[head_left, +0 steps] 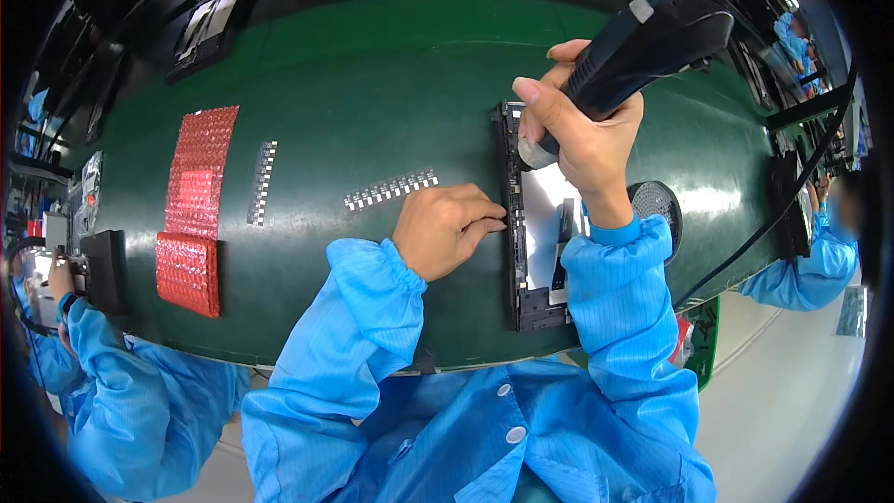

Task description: Assembling the internal components of a tablet device using an electric screwdriver.

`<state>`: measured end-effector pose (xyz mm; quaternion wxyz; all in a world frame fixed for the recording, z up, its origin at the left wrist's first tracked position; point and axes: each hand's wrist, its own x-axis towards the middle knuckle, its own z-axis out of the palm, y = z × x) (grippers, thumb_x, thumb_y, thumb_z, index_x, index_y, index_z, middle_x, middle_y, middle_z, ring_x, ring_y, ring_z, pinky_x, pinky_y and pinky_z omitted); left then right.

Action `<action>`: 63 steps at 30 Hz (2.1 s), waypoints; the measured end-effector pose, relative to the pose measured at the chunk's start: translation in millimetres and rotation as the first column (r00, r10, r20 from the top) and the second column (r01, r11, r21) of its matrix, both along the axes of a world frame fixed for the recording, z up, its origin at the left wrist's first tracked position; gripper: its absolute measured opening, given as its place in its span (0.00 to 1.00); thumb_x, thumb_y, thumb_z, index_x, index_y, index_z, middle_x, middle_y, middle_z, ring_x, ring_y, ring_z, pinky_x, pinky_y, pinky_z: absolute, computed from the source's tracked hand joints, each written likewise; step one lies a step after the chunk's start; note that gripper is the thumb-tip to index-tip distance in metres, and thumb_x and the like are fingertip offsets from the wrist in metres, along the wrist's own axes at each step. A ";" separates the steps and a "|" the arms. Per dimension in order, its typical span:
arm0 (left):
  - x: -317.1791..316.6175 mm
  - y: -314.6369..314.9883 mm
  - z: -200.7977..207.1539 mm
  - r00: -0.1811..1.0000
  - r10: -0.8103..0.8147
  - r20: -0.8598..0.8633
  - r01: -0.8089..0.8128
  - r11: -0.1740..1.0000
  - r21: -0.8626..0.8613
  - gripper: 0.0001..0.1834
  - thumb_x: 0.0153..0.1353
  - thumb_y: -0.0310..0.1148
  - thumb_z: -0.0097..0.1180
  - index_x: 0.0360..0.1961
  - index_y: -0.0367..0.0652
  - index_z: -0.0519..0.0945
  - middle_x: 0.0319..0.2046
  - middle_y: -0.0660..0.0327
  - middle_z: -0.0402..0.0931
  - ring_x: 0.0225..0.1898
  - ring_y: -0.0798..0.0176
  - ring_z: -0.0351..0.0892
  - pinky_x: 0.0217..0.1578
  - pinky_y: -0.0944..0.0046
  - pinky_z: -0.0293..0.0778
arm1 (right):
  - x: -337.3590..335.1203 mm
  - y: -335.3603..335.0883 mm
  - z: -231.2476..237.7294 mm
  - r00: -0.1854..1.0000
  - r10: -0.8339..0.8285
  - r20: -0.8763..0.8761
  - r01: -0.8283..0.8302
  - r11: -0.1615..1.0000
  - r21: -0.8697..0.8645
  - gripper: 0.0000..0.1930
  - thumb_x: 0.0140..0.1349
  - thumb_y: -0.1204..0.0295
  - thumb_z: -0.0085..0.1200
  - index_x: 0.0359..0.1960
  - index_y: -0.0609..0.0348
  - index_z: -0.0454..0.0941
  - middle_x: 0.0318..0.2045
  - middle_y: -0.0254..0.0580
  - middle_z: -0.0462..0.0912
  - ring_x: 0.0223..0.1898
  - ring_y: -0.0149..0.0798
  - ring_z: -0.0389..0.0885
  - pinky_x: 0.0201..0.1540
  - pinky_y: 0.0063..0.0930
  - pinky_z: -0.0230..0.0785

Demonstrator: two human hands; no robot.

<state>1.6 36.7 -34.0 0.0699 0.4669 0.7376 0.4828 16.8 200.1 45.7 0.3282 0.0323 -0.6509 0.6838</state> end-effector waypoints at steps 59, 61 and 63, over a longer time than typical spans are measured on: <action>-50.9 49.9 7.5 0.629 -0.015 -0.777 0.009 1.000 -0.011 0.21 0.46 0.29 0.66 0.42 0.33 0.76 0.45 0.49 0.76 0.44 0.49 0.77 0.47 0.51 0.72 | 93.6 42.5 3.5 0.934 -0.358 -0.025 0.350 0.924 -0.157 0.20 0.50 0.85 0.61 0.45 0.62 0.70 0.19 0.29 0.74 0.18 0.21 0.71 0.22 0.15 0.61; -98.5 55.7 8.7 0.666 0.072 -0.742 -0.160 0.986 -0.048 0.20 0.47 0.30 0.66 0.42 0.37 0.77 0.43 0.48 0.77 0.44 0.44 0.77 0.49 0.49 0.71 | 90.4 39.5 -3.3 0.940 -0.339 0.045 0.341 0.928 -0.148 0.19 0.49 0.84 0.63 0.43 0.63 0.72 0.18 0.26 0.73 0.18 0.18 0.68 0.22 0.14 0.59; -138.9 63.3 19.5 0.682 0.102 -0.724 -0.282 0.950 -0.132 0.16 0.52 0.31 0.62 0.41 0.38 0.78 0.45 0.48 0.77 0.46 0.45 0.76 0.50 0.48 0.70 | 90.6 41.5 -9.5 0.959 -0.281 0.045 0.284 0.943 -0.173 0.18 0.49 0.84 0.63 0.42 0.64 0.74 0.18 0.24 0.71 0.19 0.16 0.65 0.23 0.14 0.57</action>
